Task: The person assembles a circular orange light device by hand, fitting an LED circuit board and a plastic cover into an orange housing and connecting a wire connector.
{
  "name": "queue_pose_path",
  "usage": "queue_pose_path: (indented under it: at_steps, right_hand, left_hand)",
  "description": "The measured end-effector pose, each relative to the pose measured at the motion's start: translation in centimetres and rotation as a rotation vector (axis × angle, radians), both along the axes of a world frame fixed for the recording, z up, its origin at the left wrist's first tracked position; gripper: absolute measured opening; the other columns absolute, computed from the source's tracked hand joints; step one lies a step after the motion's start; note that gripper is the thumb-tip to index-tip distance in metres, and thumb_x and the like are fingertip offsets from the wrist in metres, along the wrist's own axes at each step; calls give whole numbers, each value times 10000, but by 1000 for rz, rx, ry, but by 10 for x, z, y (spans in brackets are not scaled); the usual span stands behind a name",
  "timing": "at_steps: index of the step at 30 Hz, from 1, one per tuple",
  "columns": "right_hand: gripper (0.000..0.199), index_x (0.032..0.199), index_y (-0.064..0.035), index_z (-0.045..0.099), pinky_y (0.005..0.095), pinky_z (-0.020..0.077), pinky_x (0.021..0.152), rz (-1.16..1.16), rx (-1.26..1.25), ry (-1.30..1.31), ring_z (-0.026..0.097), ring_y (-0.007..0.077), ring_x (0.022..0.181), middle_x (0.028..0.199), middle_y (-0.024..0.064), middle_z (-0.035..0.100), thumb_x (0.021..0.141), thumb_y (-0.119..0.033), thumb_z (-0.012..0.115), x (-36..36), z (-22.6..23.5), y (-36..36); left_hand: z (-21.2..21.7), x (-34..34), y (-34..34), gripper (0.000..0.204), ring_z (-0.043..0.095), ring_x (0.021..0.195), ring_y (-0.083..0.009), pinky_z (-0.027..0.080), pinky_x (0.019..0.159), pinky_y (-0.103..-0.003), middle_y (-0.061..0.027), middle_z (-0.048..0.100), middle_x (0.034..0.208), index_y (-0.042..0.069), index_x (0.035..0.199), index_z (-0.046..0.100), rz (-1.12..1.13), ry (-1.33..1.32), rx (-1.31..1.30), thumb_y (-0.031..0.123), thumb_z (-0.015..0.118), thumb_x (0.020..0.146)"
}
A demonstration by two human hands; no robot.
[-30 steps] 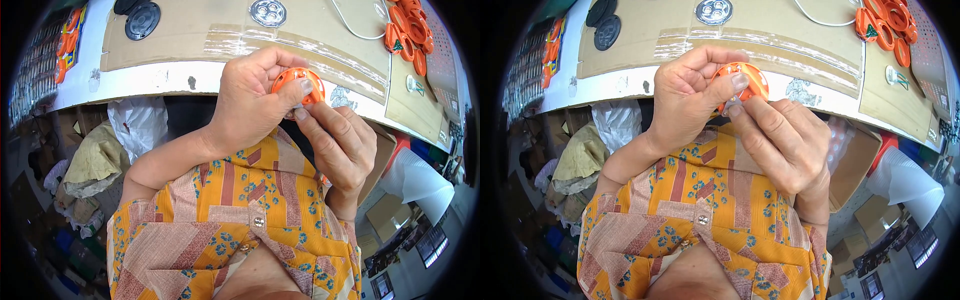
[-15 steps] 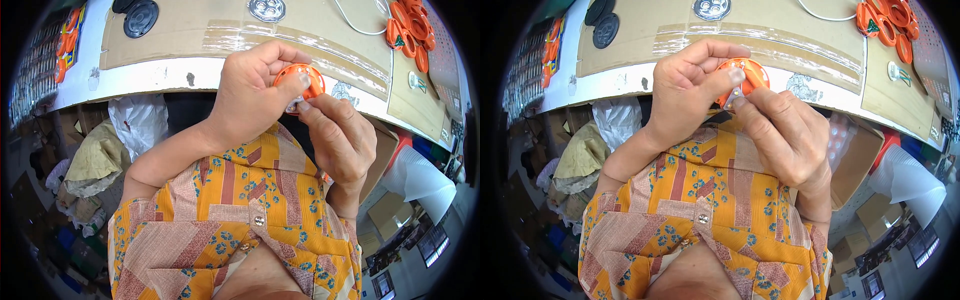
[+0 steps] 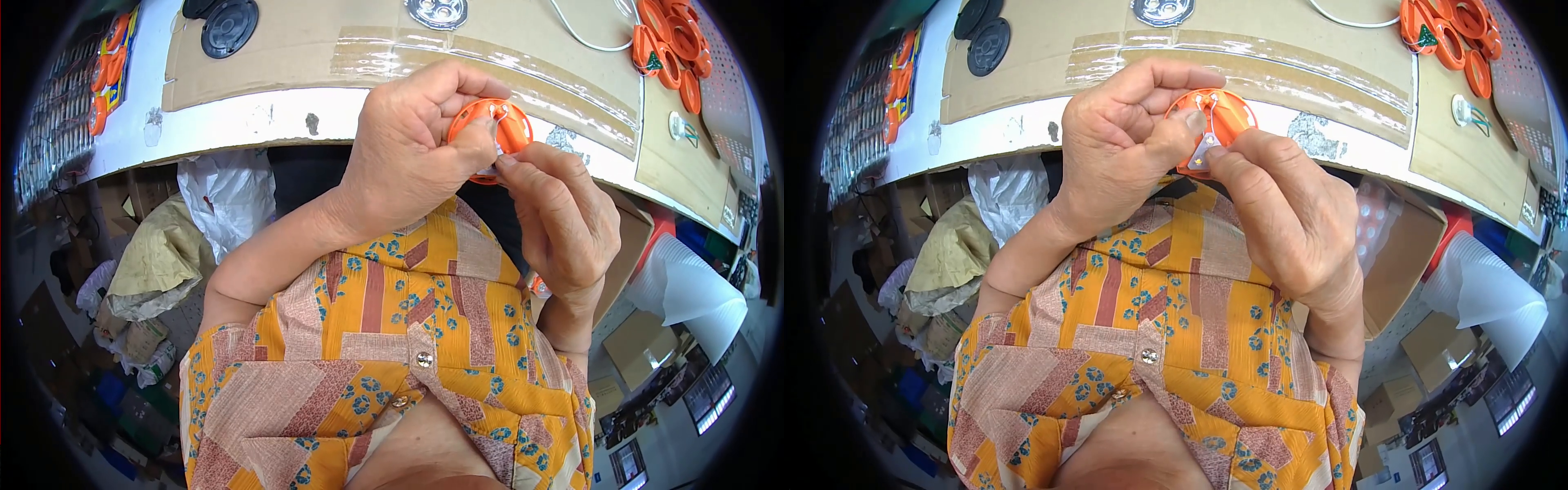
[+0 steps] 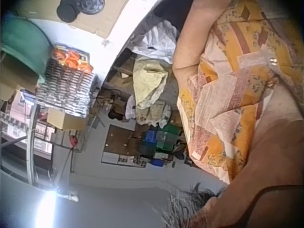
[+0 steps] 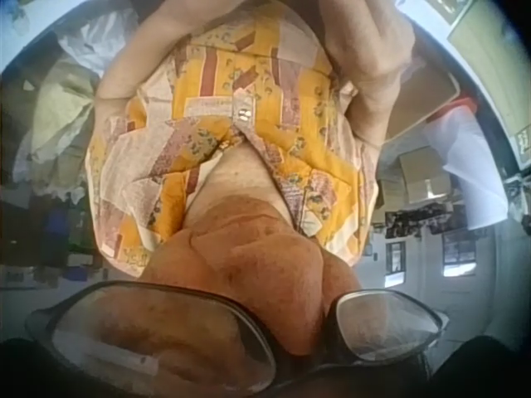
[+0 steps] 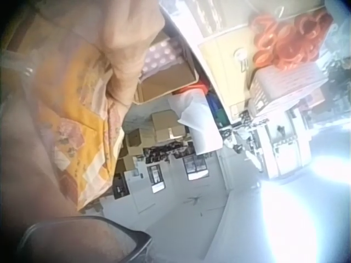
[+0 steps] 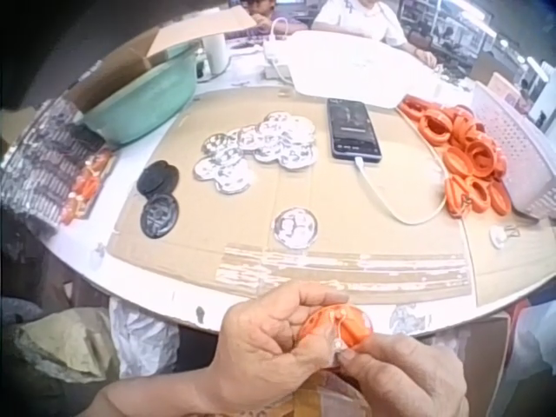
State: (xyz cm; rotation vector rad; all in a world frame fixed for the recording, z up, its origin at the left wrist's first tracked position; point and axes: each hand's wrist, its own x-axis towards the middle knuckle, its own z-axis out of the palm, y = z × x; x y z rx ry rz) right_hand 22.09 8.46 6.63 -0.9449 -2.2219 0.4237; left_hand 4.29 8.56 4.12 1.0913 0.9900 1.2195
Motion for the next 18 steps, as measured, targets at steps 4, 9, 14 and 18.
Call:
queue_pose_path:
  at_steps: [4,9,14,18]
  right_hand:
    - [306,927,76,681,313,570,570,29,92,-50,691,261,712,882,161,649,623,71,709,-3,2,-2]
    - [337,942,96,678,299,566,577,33,167,-88,693,258,734,911,177,647,608,57,715,-7,-2,-6]
    - [316,932,89,673,303,560,573,17,103,-87,688,253,726,909,169,637,619,69,710,-12,1,-6]
    - [235,895,8,686,301,539,596,-80,38,-5,684,230,726,870,128,674,696,113,755,-15,3,-5]
  left_hand:
    - [-1,-4,1,249,686,897,-98,574,759,-207,-121,726,1011,-80,1171,600,-16,68,52,-80,555,927]
    - [-1,-5,2,253,692,883,-105,582,755,-213,-130,722,1008,-88,1166,587,-8,73,28,-94,549,916]
    - [-1,-8,3,264,688,884,-98,576,747,-207,-131,718,1012,-89,1167,588,-16,187,25,-108,543,908]
    - [-1,-9,8,249,679,873,-88,554,772,-204,-121,722,1006,-85,1173,610,-36,22,-47,-29,542,939]
